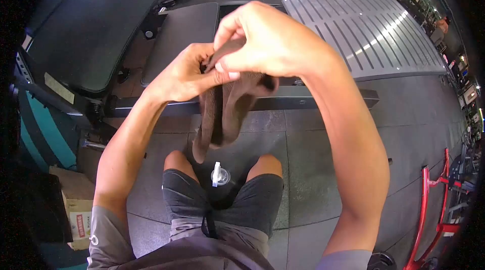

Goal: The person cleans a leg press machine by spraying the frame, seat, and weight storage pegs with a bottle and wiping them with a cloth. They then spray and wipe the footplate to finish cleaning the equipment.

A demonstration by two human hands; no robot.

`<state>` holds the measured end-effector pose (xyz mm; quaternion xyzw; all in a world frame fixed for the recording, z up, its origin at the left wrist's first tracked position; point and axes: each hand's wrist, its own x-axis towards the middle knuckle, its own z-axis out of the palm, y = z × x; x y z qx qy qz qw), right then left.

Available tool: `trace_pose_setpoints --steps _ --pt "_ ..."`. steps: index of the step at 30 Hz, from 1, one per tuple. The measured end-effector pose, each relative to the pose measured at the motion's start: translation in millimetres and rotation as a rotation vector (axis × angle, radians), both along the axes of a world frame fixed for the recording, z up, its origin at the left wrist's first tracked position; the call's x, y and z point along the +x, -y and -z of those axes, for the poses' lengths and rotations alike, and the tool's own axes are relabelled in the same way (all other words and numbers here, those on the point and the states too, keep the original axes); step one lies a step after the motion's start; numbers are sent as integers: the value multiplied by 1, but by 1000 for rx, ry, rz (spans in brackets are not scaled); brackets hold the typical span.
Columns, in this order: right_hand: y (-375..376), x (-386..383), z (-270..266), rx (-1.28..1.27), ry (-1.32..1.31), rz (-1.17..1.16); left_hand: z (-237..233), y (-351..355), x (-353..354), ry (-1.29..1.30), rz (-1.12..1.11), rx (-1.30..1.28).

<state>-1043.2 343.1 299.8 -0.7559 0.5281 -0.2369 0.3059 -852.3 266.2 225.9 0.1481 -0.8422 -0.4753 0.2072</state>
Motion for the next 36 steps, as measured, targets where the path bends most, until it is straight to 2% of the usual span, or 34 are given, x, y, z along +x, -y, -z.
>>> trace_pose_setpoints --steps 2,3,5,6,7,9,10,11,13,15,17,18,19,20,22,23,25,27,29,31,33,34,35,36 --pt "-1 -15 12 -231 146 89 -3 2 1 -48 -5 144" --pt "2 -20 20 -349 213 125 -9 0 7 -59 -87 136" --pt "2 -17 52 -152 478 -118 -9 3 10 -200 -97 255" --pt "-7 -6 52 -137 258 -144 -11 3 10 -218 -128 276" --pt "-4 2 73 -245 398 -139 -13 9 12 -182 -156 168" --pt "8 -6 62 89 388 -56 -23 21 23 -92 -238 -61" --pt "11 -5 50 43 382 -46 -34 29 31 -8 -319 -136" --pt "23 -8 38 56 363 -83 -44 37 37 -34 -329 -240" --pt "56 -5 15 140 336 -92 -76 64 52 80 -306 -301" --pt "105 9 8 -60 130 36 -88 108 56 -3 -513 -597" --pt "173 15 10 -270 134 29 -114 106 52 65 -631 -652" --pt "144 29 -27 -231 21 90 -132 101 49 106 -692 -671" --pt "153 36 -16 -255 88 95 -143 99 54 151 -754 -685" --pt "162 43 -6 -279 155 99 -149 87 69 183 -559 -696" --pt "157 32 12 -431 -131 -150 -125 89 92 133 -362 -683" --pt "153 24 23 -512 -273 -272 -90 105 95 58 -357 -665" --pt "142 6 69 -454 -477 -478 -43 85 109 365 -174 -723" --pt "154 10 100 -418 -322 -268 43 76 132 319 -86 -754" --pt "167 41 123 -100 -24 226 60 36 142 247 -65 -570" --pt "181 67 165 -67 -10 521 72 1 152 108 23 -217" --pt "179 76 163 -14 -272 544 110 -24 165 -17 244 317" --pt "186 63 156 139 -116 474 136 -35 166 26 300 475" --pt "196 52 176 62 -36 497 164 -48 166 61 355 642" --pt "189 46 175 138 179 433 194 -61 163 95 300 722"
